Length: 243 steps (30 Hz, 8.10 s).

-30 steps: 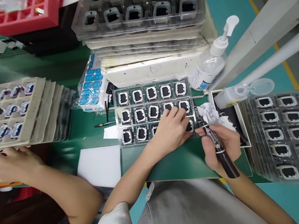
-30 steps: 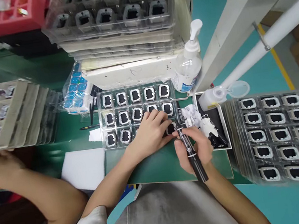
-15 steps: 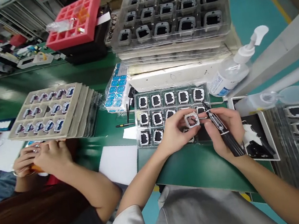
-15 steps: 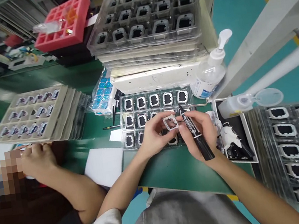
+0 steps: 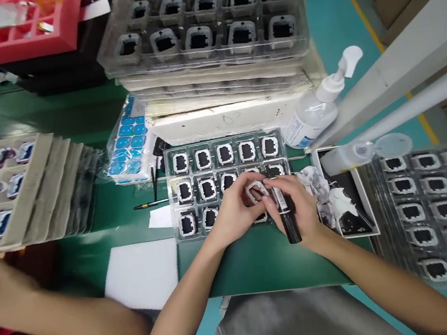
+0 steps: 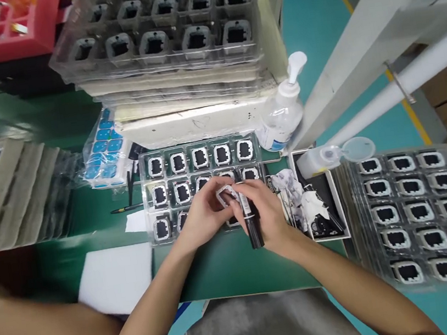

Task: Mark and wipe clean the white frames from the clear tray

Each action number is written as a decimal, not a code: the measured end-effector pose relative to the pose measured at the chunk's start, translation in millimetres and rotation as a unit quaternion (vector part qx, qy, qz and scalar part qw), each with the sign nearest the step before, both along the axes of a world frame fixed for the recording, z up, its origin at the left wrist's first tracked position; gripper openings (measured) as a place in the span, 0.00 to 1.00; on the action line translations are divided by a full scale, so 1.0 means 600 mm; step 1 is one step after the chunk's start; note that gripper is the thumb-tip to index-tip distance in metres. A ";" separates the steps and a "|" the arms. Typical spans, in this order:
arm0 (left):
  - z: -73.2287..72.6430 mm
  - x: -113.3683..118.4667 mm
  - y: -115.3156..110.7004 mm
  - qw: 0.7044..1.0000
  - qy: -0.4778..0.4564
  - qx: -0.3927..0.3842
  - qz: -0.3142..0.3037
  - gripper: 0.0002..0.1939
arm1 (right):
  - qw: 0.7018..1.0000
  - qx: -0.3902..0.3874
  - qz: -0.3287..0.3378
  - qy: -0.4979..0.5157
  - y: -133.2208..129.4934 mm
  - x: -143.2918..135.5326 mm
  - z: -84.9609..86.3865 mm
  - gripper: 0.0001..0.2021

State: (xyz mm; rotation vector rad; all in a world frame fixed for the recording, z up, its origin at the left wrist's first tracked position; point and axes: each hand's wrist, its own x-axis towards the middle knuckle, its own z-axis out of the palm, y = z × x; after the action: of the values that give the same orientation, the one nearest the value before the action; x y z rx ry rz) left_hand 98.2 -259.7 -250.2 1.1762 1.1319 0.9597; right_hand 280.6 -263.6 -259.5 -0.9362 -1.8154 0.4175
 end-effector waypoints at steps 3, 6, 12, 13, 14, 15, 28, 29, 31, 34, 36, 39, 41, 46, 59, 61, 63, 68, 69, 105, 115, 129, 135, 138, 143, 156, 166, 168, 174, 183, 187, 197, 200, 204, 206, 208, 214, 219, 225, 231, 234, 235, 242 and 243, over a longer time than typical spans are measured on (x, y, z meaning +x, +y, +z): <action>0.000 0.000 0.001 0.998 -0.050 -0.041 0.017 0.28 | 1.000 -0.014 -0.002 0.003 -0.002 -0.001 -0.001 0.20; 0.003 0.000 0.000 0.995 -0.079 -0.058 0.021 0.30 | 1.000 -0.013 0.002 0.007 -0.002 0.000 0.002 0.19; 0.003 -0.008 0.002 0.999 -0.008 0.021 0.031 0.24 | 0.999 -0.014 0.015 0.043 -0.001 0.004 0.010 0.08; 0.003 -0.009 0.003 0.999 0.000 0.027 0.018 0.24 | 0.998 -0.016 0.023 0.057 -0.002 0.004 0.010 0.06; 0.003 -0.011 0.004 1.000 0.000 0.028 0.005 0.25 | 0.997 -0.021 0.025 0.072 -0.003 0.003 0.010 0.05; 0.003 -0.012 0.005 1.000 -0.009 0.026 -0.006 0.26 | 0.995 -0.030 0.019 0.088 -0.005 0.002 0.011 0.06; 0.004 -0.009 0.004 0.999 -0.014 0.029 -0.001 0.23 | 0.979 -0.153 -0.017 0.130 -0.006 0.003 0.018 0.09; 0.004 -0.010 0.004 0.999 -0.006 0.032 -0.003 0.23 | 0.979 -0.157 -0.021 0.126 -0.007 0.003 0.014 0.09; 0.003 -0.011 0.003 0.999 -0.002 0.032 -0.005 0.23 | 0.979 -0.164 -0.020 0.124 -0.009 0.002 0.008 0.08; 0.003 -0.013 0.004 1.000 -0.006 0.026 -0.010 0.23 | 0.978 -0.166 -0.008 0.130 -0.013 0.004 0.006 0.07; 0.004 -0.014 0.005 1.000 -0.006 0.022 -0.017 0.23 | 0.975 -0.174 0.002 0.139 -0.014 0.005 0.008 0.07; 0.005 -0.017 0.006 0.999 -0.008 0.014 -0.027 0.23 | 0.966 -0.213 0.001 0.147 -0.018 0.008 0.013 0.09; 0.006 -0.019 0.007 0.999 -0.024 0.007 -0.036 0.23 | 0.961 -0.230 -0.004 0.153 -0.020 0.009 0.015 0.09; 0.009 -0.021 0.010 0.992 -0.111 -0.006 -0.057 0.20 | 0.964 -0.195 0.031 0.177 -0.021 0.012 0.011 0.08; 0.000 -0.023 0.008 0.993 -0.097 0.042 -0.051 0.16 | 0.968 -0.161 0.065 0.181 -0.022 0.011 0.012 0.10; -0.002 -0.022 0.005 0.995 -0.069 0.063 -0.042 0.17 | 0.969 -0.160 0.065 0.175 -0.022 0.012 0.008 0.11; -0.006 -0.021 0.002 0.995 -0.030 0.092 -0.029 0.18 | 0.972 -0.143 0.067 0.175 -0.021 0.014 0.002 0.12; -0.011 -0.019 -0.003 0.985 0.048 0.164 0.004 0.20 | 0.976 -0.109 0.094 0.166 -0.016 0.017 -0.003 0.12; -0.011 -0.018 -0.004 0.984 0.054 0.171 0.007 0.20 | 0.976 -0.106 0.099 0.163 -0.015 0.017 -0.002 0.12; -0.002 -0.010 -0.003 0.995 -0.094 -0.011 -0.007 0.32 | 0.957 -0.210 0.002 0.199 -0.024 0.021 0.028 0.10; 0.017 -0.006 0.000 0.991 -0.116 -0.050 0.041 0.34 | 0.944 -0.169 0.002 0.283 -0.022 0.011 0.010 0.12; 0.030 0.004 0.001 0.977 -0.097 -0.185 0.050 0.50 | 0.966 -0.097 0.048 0.235 -0.007 0.005 0.017 0.15; 0.032 -0.002 0.001 0.971 -0.128 -0.198 0.025 0.47 | 0.968 -0.107 0.023 0.224 -0.010 0.000 0.021 0.12; 0.035 -0.004 0.004 0.961 -0.174 -0.214 -0.018 0.42 | 0.971 -0.113 0.004 0.209 -0.010 0.000 0.022 0.10; 0.033 -0.006 0.013 0.946 -0.202 -0.250 -0.033 0.40 | 0.969 -0.128 0.039 0.208 -0.011 0.005 0.028 0.09; 0.026 -0.010 0.014 0.935 -0.257 -0.243 -0.031 0.31 | 0.960 -0.134 0.074 0.236 -0.015 0.008 0.028 0.13; 0.019 -0.015 0.015 0.907 -0.332 -0.253 -0.046 0.26 | 0.964 -0.100 0.099 0.224 -0.008 0.014 0.016 0.17; 0.020 -0.015 0.015 0.908 -0.333 -0.249 -0.046 0.26 | 0.964 -0.102 0.099 0.227 -0.008 0.013 0.018 0.17; 0.025 -0.012 0.016 0.914 -0.316 -0.252 -0.037 0.26 | 0.963 -0.102 0.099 0.229 -0.010 0.013 0.019 0.17; 0.028 -0.009 0.012 0.919 -0.311 -0.239 -0.028 0.24 | 0.958 -0.084 0.121 0.247 -0.003 0.007 0.026 0.18; 0.029 -0.008 0.011 0.921 -0.308 -0.234 -0.032 0.24 | 0.957 -0.084 0.128 0.246 -0.001 0.006 0.029 0.18; 0.026 -0.011 0.011 0.921 -0.308 -0.238 -0.028 0.26 | 0.958 -0.107 0.123 0.236 -0.007 0.011 0.029 0.17; 0.025 -0.012 0.011 0.921 -0.306 -0.240 -0.033 0.26 | 0.960 -0.113 0.115 0.228 -0.008 0.014 0.029 0.17; 0.025 -0.012 0.012 0.917 -0.319 -0.234 -0.040 0.26 | 0.961 -0.119 0.107 0.224 -0.009 0.015 0.025 0.17; 0.025 -0.012 0.012 0.917 -0.320 -0.235 -0.039 0.26 | 0.960 -0.113 0.113 0.230 -0.008 0.014 0.024 0.18; 0.026 -0.012 0.012 0.917 -0.317 -0.240 -0.035 0.25 | 0.960 -0.104 0.116 0.231 -0.007 0.012 0.023 0.20; 0.033 -0.010 0.014 0.911 -0.312 -0.268 -0.016 0.27 | 0.963 -0.103 0.106 0.224 -0.006 0.012 0.023 0.20; 0.036 -0.008 0.015 0.910 -0.310 -0.276 -0.013 0.30 | 0.963 -0.102 0.104 0.226 -0.007 0.014 0.023 0.19; 0.033 -0.009 0.014 0.913 -0.314 -0.258 -0.028 0.28 | 0.962 -0.105 0.110 0.226 -0.007 0.017 0.024 0.18; 0.033 -0.008 0.013 0.913 -0.314 -0.258 -0.029 0.28 | 0.964 -0.100 0.109 0.222 -0.007 0.014 0.024 0.19; 0.034 -0.008 0.013 0.914 -0.315 -0.255 -0.027 0.27 | 0.965 -0.094 0.108 0.221 -0.007 0.014 0.024 0.19; 0.034 -0.009 0.012 0.913 -0.313 -0.258 -0.025 0.28 | 0.965 -0.095 0.106 0.221 -0.007 0.014 0.024 0.19; 0.034 -0.007 0.013 0.915 -0.310 -0.257 -0.026 0.27 | 0.965 -0.104 0.101 0.219 -0.007 0.015 0.027 0.17; 0.033 -0.007 0.013 0.915 -0.312 -0.254 -0.028 0.27 | 0.965 -0.106 0.100 0.219 -0.007 0.015 0.027 0.16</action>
State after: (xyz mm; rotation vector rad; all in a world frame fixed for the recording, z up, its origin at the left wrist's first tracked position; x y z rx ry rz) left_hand 94.0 -252.1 -230.2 0.4223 0.7481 0.8377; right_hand 289.8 -268.0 -243.3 -0.7312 -1.4782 0.8885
